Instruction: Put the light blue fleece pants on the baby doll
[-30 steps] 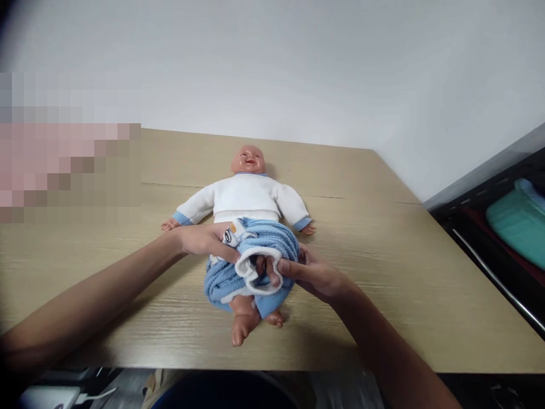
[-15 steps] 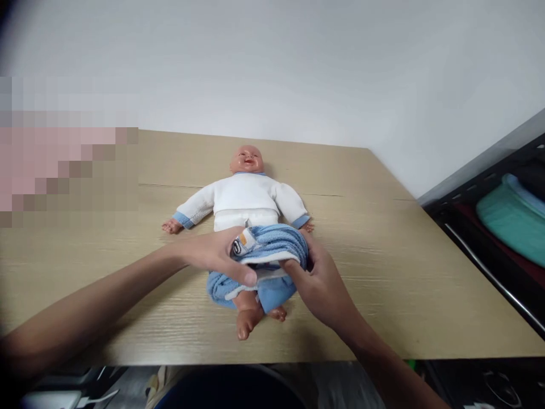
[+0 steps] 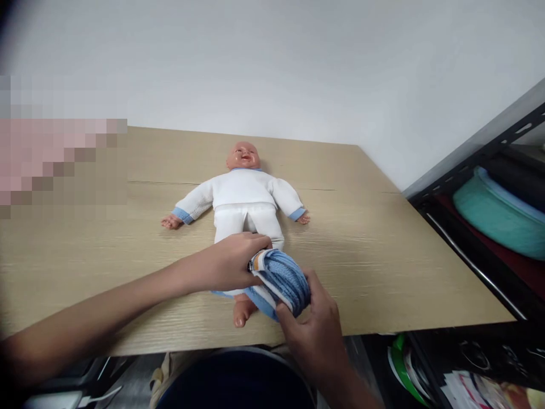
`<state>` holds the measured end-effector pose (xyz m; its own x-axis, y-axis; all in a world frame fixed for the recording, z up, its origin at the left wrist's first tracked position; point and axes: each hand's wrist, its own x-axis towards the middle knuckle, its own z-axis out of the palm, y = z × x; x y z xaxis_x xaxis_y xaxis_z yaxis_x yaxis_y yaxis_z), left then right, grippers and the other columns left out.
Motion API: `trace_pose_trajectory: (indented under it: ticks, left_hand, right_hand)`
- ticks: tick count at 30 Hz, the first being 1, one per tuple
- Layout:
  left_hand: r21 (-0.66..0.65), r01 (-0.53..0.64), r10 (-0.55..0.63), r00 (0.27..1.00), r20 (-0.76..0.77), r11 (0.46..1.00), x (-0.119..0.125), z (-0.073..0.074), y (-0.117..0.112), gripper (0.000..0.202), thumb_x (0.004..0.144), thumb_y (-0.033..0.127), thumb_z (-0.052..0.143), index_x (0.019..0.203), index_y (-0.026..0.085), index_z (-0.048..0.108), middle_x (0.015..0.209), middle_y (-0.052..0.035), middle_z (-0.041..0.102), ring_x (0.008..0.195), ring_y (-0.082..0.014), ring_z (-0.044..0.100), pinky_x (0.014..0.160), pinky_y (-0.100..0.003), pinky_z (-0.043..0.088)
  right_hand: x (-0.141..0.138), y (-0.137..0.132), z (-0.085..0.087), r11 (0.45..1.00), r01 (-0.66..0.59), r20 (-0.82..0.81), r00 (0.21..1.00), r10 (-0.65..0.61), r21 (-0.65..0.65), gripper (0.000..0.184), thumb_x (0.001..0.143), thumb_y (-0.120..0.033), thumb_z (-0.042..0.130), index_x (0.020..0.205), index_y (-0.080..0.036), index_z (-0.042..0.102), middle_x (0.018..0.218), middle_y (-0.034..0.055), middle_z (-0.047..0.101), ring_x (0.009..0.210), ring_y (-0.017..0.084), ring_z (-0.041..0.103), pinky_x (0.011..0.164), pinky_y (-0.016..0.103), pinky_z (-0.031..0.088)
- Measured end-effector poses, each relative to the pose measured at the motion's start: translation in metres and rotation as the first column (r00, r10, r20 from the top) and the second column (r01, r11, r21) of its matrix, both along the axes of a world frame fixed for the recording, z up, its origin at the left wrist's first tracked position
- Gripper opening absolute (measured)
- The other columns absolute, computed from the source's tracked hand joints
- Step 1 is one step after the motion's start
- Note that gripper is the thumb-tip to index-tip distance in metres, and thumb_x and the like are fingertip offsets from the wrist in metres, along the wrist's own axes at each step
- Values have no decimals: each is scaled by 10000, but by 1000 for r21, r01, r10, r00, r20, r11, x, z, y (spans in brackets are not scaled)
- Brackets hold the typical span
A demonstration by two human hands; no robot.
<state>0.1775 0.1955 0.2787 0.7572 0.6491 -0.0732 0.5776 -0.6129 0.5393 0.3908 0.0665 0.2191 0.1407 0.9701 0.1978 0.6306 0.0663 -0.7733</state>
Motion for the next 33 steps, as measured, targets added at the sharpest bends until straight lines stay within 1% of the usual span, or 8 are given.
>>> trace_pose_trajectory:
  ticks: [3,8,12,16,19,24,29,33]
  left_hand:
    - [25,11,-7,989,-149,1000,4,2,-6,210,928,285,771,1085,185,673,1105,-140,799,1065,-356,772,850,-404,564]
    - [38,33,-22,969,-245,999,8,4,-8,284,934,269,777,1173,152,679,1182,-175,806,1149,-386,767,898,-435,577]
    - [14,58,-51,954,-297,998,7,6,-10,412,916,212,774,1296,133,633,1231,-175,805,1189,-392,762,895,-430,572]
    - [-6,79,-76,938,-337,997,7,2,-14,616,872,156,754,1444,144,525,1198,-157,811,1103,-400,789,785,-415,548]
    - [0,77,-73,949,-307,997,8,-4,-15,616,860,179,746,1428,175,509,1170,-143,812,1053,-392,797,744,-399,526]
    - [-65,39,-48,988,-144,997,2,-9,-8,510,908,235,737,1362,218,508,1124,-96,780,1034,-336,773,816,-385,522]
    - [-227,64,-41,994,104,972,-8,-18,6,412,936,316,734,1259,220,497,1139,-88,736,1020,-298,727,872,-394,514]
    - [-360,65,23,972,235,931,-12,-21,14,413,926,400,754,1209,226,507,1156,-73,726,1038,-281,715,901,-397,529]
  right_hand:
    - [6,-6,-6,988,69,181,979,-94,142,235,900,-435,695,1075,-279,680,895,36,757,815,307,723,764,412,546]
    - [5,-12,-10,998,64,213,975,-60,-13,305,934,-510,666,1140,-287,694,797,10,768,695,307,745,653,388,516]
    - [-1,-17,-21,997,15,222,975,1,-72,338,937,-469,647,1210,-285,723,877,48,816,771,333,782,694,409,565]
    - [-3,-22,-32,992,79,280,954,-104,98,307,904,-446,666,1159,-280,711,1036,99,787,957,372,768,826,467,595]
    - [-3,-23,-32,992,108,179,977,-118,61,318,946,-432,628,1215,-271,678,1209,122,769,1091,371,754,911,475,596]
    - [-2,-15,-35,989,73,-128,988,-89,-127,237,1019,-444,586,1149,-254,645,930,37,771,841,289,731,783,386,585]
    - [-10,-2,-38,987,-13,-372,927,-48,-159,311,971,-406,705,1223,-244,621,1084,57,781,999,273,744,918,371,617]
    - [-16,-1,-35,972,-142,-549,836,17,-186,458,980,-506,821,1274,-272,559,1191,72,771,1139,266,770,1040,371,630]
